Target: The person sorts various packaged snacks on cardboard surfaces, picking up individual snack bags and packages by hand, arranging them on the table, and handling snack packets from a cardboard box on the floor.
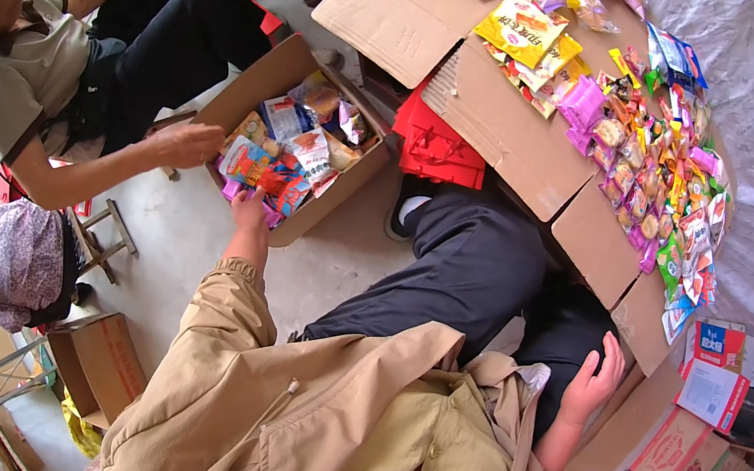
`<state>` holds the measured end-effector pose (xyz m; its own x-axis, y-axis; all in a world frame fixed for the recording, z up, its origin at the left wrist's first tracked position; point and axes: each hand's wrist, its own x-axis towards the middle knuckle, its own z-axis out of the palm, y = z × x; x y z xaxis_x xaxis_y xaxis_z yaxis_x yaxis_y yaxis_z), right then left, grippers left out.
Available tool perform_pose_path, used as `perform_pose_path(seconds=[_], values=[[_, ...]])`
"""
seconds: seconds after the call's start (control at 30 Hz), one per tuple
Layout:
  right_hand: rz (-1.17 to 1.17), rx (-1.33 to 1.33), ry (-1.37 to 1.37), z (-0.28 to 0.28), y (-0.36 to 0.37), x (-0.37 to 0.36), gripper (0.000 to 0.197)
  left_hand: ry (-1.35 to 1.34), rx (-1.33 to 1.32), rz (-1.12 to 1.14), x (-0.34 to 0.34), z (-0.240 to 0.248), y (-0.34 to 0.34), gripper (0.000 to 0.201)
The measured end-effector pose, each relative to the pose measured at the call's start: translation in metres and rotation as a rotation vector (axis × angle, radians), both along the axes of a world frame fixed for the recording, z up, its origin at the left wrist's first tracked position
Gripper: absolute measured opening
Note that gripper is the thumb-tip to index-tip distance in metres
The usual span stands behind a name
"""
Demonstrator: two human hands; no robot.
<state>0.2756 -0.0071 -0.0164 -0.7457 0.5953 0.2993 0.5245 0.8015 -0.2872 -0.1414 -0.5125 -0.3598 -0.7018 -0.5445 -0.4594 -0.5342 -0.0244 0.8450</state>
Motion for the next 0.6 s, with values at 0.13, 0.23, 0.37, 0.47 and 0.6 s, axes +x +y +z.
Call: perform_pose_path(seconds=[0.13,0.23,0.37,0.47,0.6], values=[[-0.011,-0.001,-0.001,-0.001,0.002,0.005,0.03,0.302,0.302,-0.133,-0.002,0.009,0.0,0.025],[-0.016,-0.005,0.006,0.001,0.001,0.007,0.029,0.334,0.352,-0.056,-0.009,0.016,0.005,0.014],[-0.019,0.01,0.005,0.002,-0.001,0.005,0.027,0.088,0.312,-0.127,-0.007,0.046,0.025,0.015],[-0.014,-0.005,0.016,0.002,0.001,0.005,0.026,0.012,0.241,-0.235,-0.008,0.039,0.018,0.016],[-0.012,0.004,0.019,0.001,0.002,0.009,0.024,0.137,0.269,-0.153,-0.007,0.043,0.021,0.01]])
